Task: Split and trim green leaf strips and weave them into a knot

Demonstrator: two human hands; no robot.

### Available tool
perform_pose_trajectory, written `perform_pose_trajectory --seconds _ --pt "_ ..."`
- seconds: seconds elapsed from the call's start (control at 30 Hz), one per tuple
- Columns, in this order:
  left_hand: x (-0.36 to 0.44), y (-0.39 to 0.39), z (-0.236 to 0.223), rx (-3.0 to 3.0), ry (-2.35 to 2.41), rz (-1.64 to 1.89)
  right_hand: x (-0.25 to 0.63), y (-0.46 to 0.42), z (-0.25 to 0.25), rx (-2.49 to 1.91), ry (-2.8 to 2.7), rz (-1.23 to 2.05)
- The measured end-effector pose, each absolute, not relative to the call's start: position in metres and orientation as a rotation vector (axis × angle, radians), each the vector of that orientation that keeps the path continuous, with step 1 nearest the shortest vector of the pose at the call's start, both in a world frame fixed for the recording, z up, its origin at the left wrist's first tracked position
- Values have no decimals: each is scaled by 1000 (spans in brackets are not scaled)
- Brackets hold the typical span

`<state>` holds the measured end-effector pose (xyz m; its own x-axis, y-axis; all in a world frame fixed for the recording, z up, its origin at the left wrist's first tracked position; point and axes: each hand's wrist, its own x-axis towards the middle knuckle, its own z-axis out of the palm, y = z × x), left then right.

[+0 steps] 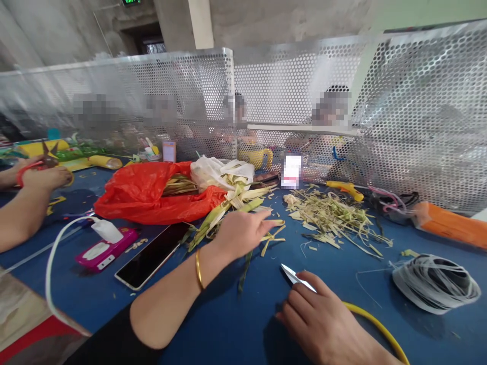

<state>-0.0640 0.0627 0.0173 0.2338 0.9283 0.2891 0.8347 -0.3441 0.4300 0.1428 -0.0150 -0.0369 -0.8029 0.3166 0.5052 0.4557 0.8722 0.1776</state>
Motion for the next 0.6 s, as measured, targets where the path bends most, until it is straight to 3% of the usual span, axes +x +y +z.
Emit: perform_pose_trajectory --seconds 0.17,0.33,0.6 --pt "-110 84 35 2200 2250 496 142 -14 -38 -560 -2579 -386" --pt "-135 96 29 2038 2372 111 141 -14 -38 -570 -2588 -379" --pt "-133 99 22 2037 2372 147 141 -13 -37 -573 -2583 -375"
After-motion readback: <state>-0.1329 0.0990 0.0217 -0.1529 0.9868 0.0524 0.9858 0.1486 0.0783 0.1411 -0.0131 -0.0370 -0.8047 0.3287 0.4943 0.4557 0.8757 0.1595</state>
